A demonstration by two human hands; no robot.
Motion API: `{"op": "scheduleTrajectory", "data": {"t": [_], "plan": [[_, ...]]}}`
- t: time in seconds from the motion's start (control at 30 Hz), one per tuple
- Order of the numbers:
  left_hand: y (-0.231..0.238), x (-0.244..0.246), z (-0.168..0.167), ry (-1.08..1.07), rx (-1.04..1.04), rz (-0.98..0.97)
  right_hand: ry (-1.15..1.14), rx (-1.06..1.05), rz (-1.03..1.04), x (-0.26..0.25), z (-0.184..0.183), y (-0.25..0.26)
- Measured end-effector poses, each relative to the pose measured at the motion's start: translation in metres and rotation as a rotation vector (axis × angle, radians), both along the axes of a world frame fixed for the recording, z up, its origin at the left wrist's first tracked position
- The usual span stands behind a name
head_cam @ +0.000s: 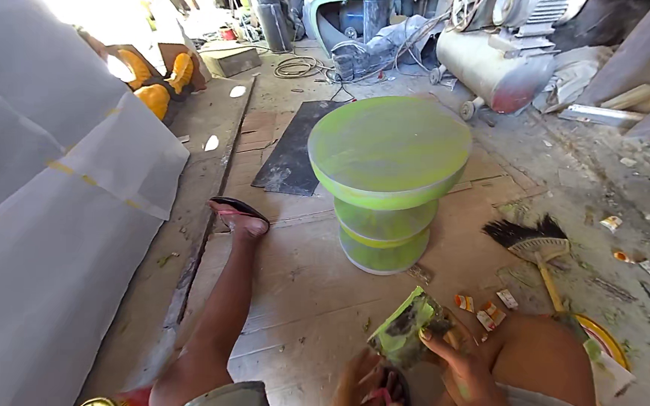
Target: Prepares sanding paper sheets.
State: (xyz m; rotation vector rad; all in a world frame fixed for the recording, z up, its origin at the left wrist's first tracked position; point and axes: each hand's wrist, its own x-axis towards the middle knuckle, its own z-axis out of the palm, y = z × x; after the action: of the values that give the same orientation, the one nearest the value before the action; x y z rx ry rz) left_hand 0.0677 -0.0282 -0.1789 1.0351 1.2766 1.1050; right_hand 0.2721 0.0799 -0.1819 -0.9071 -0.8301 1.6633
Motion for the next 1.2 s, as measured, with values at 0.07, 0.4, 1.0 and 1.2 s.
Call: {"op": "scheduleTrajectory", "data": {"t": [0.07, 0.4, 1.0, 1.2], "plan": [[0.027, 0.035, 0.014, -0.168, 0.035, 0.061, -0.099, 0.118, 0.002, 0.002, 0.005, -0.004], [0.066, 0.034, 0.018, -0.162, -0.019, 0.126, -1.159, 0.056, -0.850, 0.221, -0.007, -0.023], [0.031, -0.011, 0.019, -0.405, -0.260, 0.230, -0.913, 0.264, -0.388, 0.216, 0.043, -0.028], [0.042, 0.001, 0.016, -0.341, -0.069, 0.123, -0.655, 0.295, 0.091, 0.031, 0.049, -0.053]]}}
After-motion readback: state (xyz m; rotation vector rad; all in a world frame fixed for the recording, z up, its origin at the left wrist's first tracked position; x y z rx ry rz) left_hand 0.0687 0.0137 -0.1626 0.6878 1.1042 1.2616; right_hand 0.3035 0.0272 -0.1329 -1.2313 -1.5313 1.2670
